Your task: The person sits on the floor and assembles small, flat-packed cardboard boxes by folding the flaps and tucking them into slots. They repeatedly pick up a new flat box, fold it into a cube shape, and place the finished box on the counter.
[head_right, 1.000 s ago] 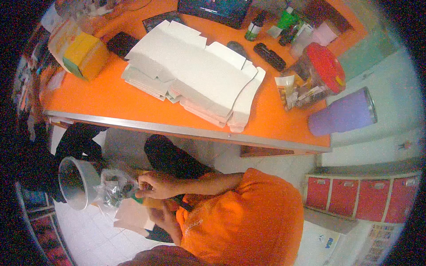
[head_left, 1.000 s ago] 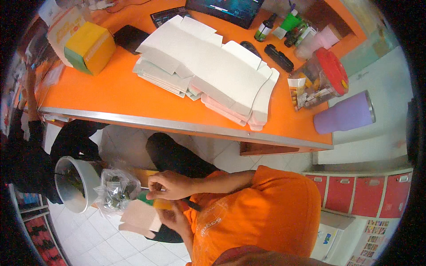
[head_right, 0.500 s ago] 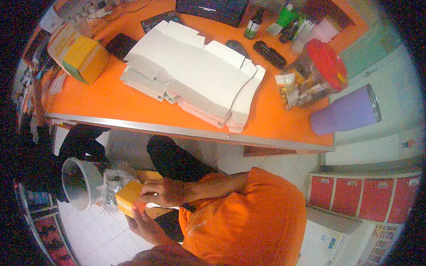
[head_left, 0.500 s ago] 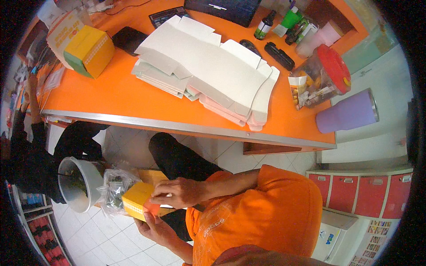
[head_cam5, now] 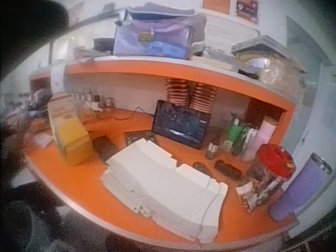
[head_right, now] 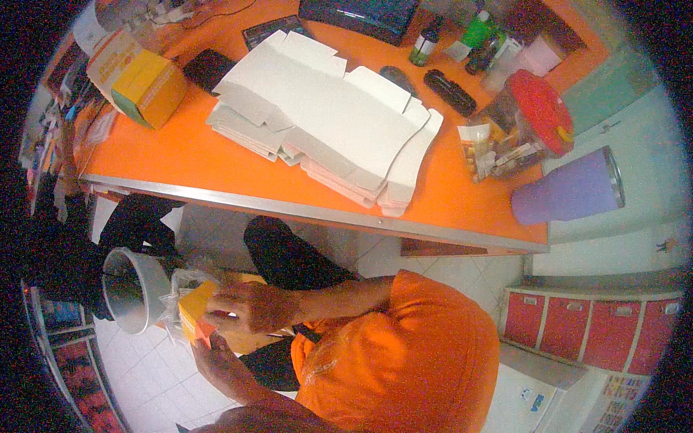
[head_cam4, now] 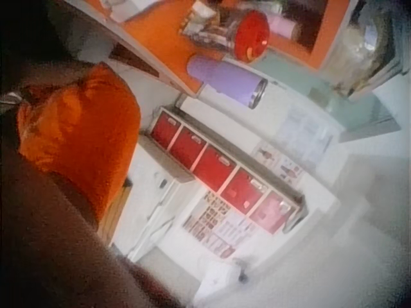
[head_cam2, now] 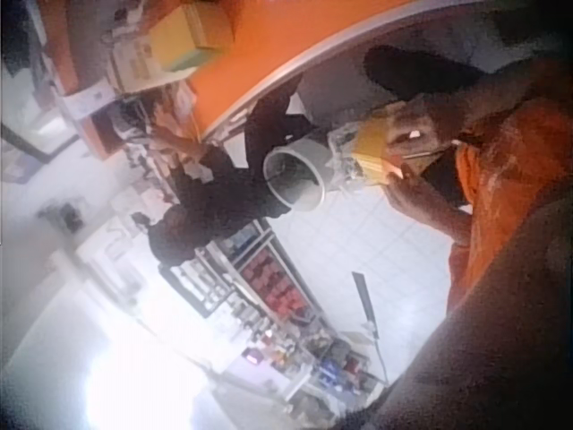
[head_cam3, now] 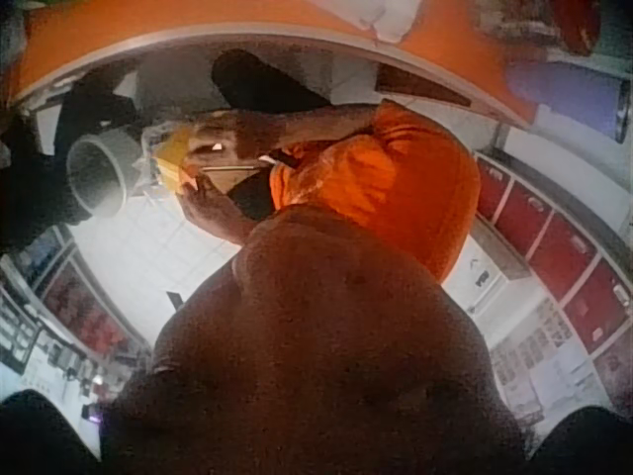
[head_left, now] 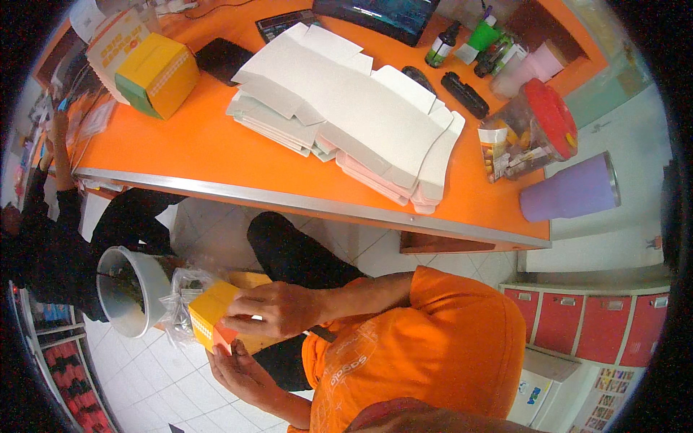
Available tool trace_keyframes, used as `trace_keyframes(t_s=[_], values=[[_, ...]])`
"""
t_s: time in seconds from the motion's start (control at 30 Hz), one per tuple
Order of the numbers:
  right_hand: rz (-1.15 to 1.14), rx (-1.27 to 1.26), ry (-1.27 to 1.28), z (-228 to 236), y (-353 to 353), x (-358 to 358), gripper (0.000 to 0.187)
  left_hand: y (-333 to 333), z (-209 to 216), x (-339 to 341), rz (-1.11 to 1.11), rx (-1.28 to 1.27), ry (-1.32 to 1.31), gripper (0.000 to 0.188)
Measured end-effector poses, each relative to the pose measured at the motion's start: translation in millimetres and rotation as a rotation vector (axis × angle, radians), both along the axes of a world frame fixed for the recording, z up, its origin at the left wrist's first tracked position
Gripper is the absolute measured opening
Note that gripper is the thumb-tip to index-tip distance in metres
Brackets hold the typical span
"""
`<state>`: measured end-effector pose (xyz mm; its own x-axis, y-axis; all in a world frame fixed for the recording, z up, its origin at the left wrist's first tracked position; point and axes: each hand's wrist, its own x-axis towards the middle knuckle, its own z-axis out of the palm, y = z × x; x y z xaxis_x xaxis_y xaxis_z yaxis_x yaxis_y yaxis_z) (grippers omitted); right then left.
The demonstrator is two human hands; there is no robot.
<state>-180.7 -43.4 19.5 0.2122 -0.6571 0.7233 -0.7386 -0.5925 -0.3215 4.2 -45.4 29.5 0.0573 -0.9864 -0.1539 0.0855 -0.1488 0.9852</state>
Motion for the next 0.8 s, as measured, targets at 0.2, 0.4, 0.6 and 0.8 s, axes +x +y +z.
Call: trace_keyframes(t_s=[0.2,0.4,0.6,0.8], values=[[0.086,0.170,-0.327,-2,0,0,0.031,1,-1,-27,0.127,-0.295,-0.321,0.033],[0.157,0.227,-0.574,23,-2,-3,0.028,7,-18,-29,0.368,-0.556,-0.450,0.031],[0.268,0.270,-0.666,25,4,-3,0.029,11,-22,-32,0.292,-0.442,-0.244,0.027],[0.131,0.343,-0.500,47,6,-5,0.010,7,-6,-43,0.094,-0.388,-0.018,0.014]])
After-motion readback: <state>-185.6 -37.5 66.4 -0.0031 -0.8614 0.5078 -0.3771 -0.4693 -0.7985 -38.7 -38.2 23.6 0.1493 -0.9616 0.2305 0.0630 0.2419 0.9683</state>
